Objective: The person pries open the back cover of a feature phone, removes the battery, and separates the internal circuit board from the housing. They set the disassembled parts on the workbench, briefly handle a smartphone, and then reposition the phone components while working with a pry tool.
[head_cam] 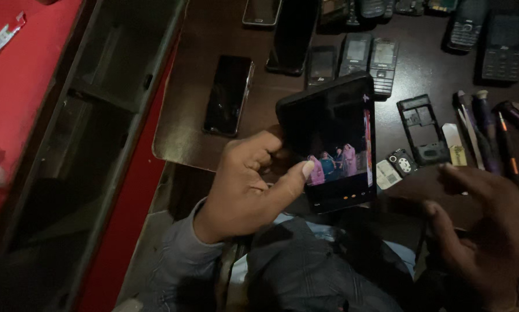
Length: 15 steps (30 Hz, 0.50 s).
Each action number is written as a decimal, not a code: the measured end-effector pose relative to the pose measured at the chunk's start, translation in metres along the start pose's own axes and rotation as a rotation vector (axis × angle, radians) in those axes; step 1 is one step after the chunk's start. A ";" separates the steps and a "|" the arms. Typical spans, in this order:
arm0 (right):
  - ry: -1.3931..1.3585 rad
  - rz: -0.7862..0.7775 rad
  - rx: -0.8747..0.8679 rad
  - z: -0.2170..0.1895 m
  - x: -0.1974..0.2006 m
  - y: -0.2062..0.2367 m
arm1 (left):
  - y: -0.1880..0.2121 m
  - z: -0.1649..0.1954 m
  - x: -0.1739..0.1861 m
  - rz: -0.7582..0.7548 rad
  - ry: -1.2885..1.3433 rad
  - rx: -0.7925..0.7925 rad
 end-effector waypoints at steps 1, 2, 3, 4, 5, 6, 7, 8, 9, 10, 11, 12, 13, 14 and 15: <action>-0.032 -0.015 0.013 0.000 0.001 -0.002 | 0.000 -0.001 -0.004 -0.007 0.035 -0.014; -0.065 -0.029 0.026 0.000 0.002 -0.003 | -0.001 -0.004 -0.008 -0.014 0.069 -0.028; -0.106 -0.031 0.018 -0.001 0.003 -0.002 | -0.002 -0.007 -0.014 -0.023 0.104 -0.042; -0.146 -0.033 0.011 -0.004 0.003 0.001 | -0.004 -0.011 -0.021 -0.044 0.120 -0.021; -0.186 -0.034 0.004 -0.005 0.002 0.004 | -0.007 -0.017 -0.031 -0.067 0.135 -0.001; -0.252 -0.046 -0.024 -0.006 0.001 0.007 | -0.011 -0.024 -0.042 -0.091 0.153 0.018; -0.318 -0.058 -0.049 -0.005 0.000 0.008 | -0.014 -0.030 -0.055 -0.085 0.183 0.041; -0.382 -0.069 -0.074 -0.004 -0.002 0.011 | -0.016 -0.037 -0.071 -0.080 0.213 0.063; -0.399 -0.052 -0.092 -0.004 -0.002 0.014 | -0.018 -0.043 -0.086 -0.076 0.245 0.086; -0.417 -0.036 -0.108 -0.003 -0.005 0.016 | -0.021 -0.048 -0.101 -0.062 0.260 0.067; -0.436 -0.021 -0.123 -0.002 -0.008 0.019 | -0.024 -0.053 -0.115 -0.048 0.274 0.048; -0.370 0.013 -0.146 0.001 -0.008 0.021 | -0.026 -0.056 -0.125 -0.034 0.290 0.029; -0.304 0.047 -0.170 0.004 -0.008 0.024 | -0.026 -0.060 -0.132 -0.038 0.229 0.034; -0.237 0.082 -0.194 0.008 -0.007 0.027 | -0.027 -0.063 -0.137 -0.043 0.168 0.038; -0.190 0.104 -0.220 0.011 -0.006 0.029 | -0.028 -0.065 -0.143 -0.048 0.107 0.041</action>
Point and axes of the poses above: each hand's wrist, its own y-axis away from the middle knuckle, its own x-axis out of the back of the hand, z = x × y, the point moved 2 cm from there along -y, towards the middle knuckle, and after that the axes turned 3 degrees about y, right-handed, at the moved point
